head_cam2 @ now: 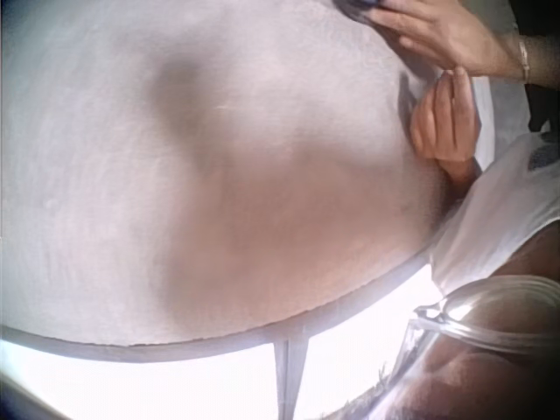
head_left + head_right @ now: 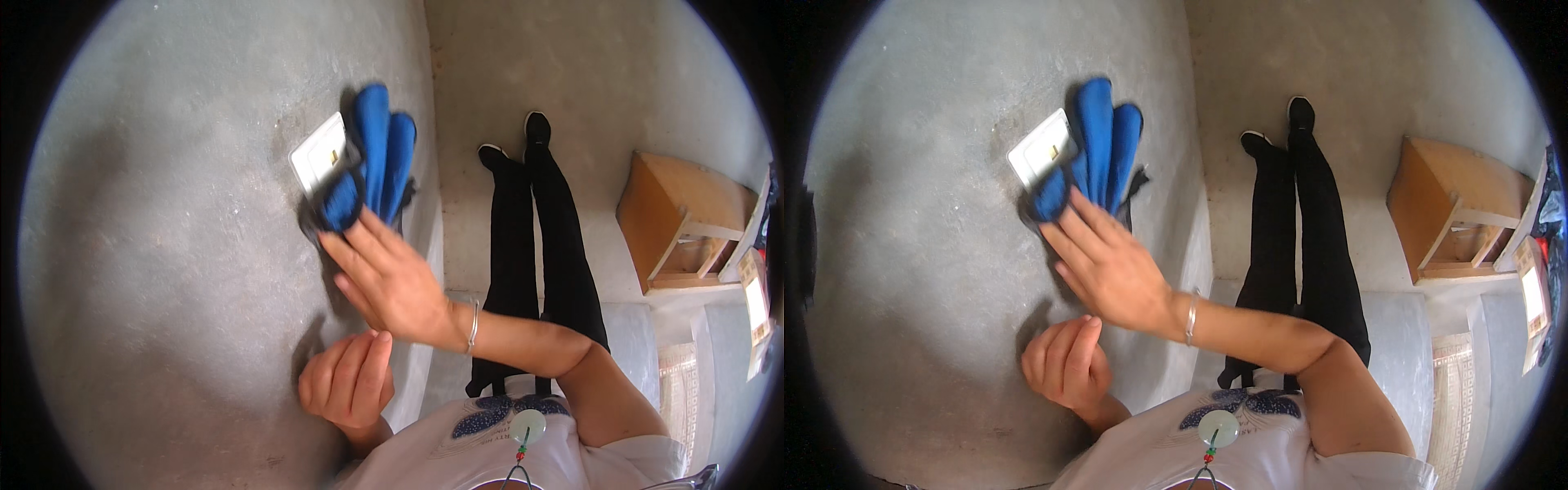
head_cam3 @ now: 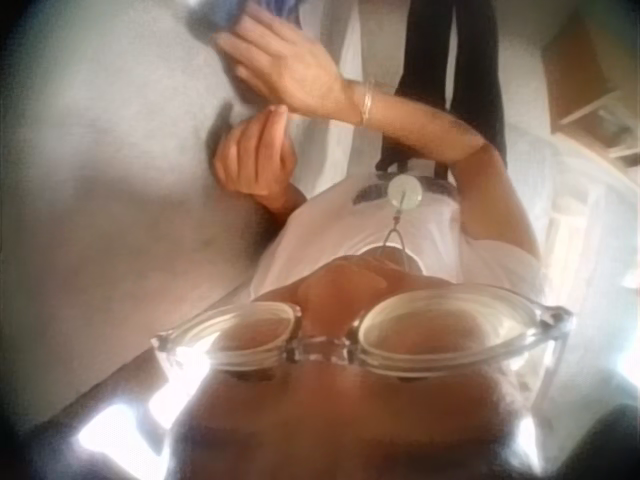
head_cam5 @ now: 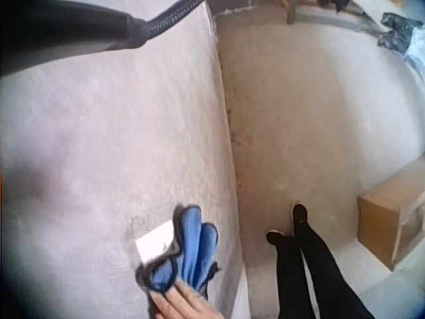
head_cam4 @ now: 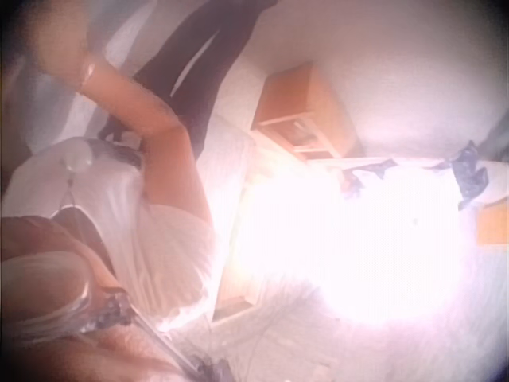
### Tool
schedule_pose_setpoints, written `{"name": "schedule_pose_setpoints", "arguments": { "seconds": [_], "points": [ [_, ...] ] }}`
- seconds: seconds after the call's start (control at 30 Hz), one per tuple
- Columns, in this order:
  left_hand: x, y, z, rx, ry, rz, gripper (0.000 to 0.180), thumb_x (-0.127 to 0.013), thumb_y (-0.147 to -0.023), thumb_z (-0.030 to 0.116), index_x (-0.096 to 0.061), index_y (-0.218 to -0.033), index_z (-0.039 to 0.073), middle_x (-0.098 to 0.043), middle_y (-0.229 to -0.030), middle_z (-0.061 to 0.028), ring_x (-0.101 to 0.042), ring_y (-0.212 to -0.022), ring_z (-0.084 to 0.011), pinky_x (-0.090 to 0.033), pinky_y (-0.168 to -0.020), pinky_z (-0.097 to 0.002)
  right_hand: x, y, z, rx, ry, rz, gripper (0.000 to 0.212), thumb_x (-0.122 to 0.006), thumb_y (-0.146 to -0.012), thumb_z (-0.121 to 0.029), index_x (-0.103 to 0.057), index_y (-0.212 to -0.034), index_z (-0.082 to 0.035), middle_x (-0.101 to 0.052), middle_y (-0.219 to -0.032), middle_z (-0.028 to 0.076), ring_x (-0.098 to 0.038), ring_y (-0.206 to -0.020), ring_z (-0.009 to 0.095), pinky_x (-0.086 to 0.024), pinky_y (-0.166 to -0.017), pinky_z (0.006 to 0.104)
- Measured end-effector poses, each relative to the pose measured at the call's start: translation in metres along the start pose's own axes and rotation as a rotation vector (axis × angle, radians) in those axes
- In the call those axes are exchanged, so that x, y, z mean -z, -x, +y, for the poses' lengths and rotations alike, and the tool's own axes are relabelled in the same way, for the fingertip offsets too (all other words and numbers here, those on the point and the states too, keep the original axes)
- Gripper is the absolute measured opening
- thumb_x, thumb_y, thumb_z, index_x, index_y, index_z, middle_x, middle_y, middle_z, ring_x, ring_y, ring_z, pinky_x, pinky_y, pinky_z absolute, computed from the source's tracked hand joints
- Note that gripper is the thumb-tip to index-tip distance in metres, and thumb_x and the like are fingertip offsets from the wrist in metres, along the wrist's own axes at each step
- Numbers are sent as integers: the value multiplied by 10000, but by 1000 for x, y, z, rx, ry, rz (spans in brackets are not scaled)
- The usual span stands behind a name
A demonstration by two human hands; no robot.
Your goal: The person wipes a light switch plate and the surrounding wall with a blue cloth, handling two separate switch areas on the same wall.
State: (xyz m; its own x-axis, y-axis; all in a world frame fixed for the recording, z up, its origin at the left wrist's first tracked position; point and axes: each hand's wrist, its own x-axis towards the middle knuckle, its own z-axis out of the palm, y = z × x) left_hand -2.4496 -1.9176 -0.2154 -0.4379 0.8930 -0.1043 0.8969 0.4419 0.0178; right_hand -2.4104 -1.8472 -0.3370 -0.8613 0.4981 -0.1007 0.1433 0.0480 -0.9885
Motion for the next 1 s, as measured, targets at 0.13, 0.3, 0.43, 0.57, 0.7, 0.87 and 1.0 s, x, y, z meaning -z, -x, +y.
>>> {"name": "schedule_pose_setpoints", "arguments": {
  "seconds": [0.13, 0.3, 0.43, 0.57, 0.7, 0.87, 1.0],
  "points": [
    [1, 3, -1, -11, -10, 19, 140, -616, -872, 86, -734, -908, 150, -691, -798, 22, -633, -711, -139, -452, -577, -267, 0, -14, -6, 9, -26, 42, 506, -685, -813, -114, -534, -1276, 27, -501, -1298, 205, -464, -1262, 410, -427, -1042, 450],
    [0, 5, -4, -36, -8, 30, 146, -608, -874, 76, -734, -900, 145, -689, -795, 14, -630, -699, -149, -452, -567, -272, 0, -63, 2, 54, -130, 257, 471, -593, -895, -80, -495, -1339, 45, -496, -1319, 266, -467, -1239, 463, -388, -1070, 461],
    [1, 5, 1, -9, -1, 3, 141, -598, -874, 44, -711, -890, 128, -698, -801, -2, -638, -694, -182, -453, -606, -292, -2, -6, -2, 27, -100, 38, 428, -623, -885, -131, -553, -1274, 32, -478, -1379, 241, -417, -1319, 429, -376, -1086, 476],
    [3, 1, 0, -13, 13, -16, 140, -594, -877, 29, -699, -905, 119, -702, -802, -8, -641, -690, -192, -449, -615, -297, -5, -27, 4, 29, -125, 90, 503, -615, -888, -130, -485, -1353, 11, -418, -1444, 225, -368, -1358, 427, -347, -1099, 480],
    [0, 5, -3, -28, 29, 7, 144, -595, -873, 29, -703, -908, 117, -703, -800, -6, -640, -688, -187, -446, -607, -294, 2, -62, 13, 26, -142, 240, 435, -599, -877, -78, -517, -1298, -10, -504, -1326, 218, -462, -1265, 404, -402, -1047, 427],
    [0, 2, -2, -17, 40, 11, 151, -593, -862, 27, -708, -898, 119, -704, -805, -11, -635, -683, -191, -446, -616, -290, 0, -75, 50, -49, -136, 284, 305, -592, -858, -36, -559, -1161, -19, -560, -1205, 181, -539, -1114, 363, -453, -968, 409],
    [0, 1, -2, -25, -2, -17, 174, -579, -847, 10, -710, -904, 111, -702, -802, -19, -634, -682, -199, -451, -610, -290, 6, -86, 109, -342, -88, 122, 253, -542, -848, -16, -596, -1095, -14, -603, -1128, 198, -592, -986, 367, -489, -861, 425]
  ]
}}
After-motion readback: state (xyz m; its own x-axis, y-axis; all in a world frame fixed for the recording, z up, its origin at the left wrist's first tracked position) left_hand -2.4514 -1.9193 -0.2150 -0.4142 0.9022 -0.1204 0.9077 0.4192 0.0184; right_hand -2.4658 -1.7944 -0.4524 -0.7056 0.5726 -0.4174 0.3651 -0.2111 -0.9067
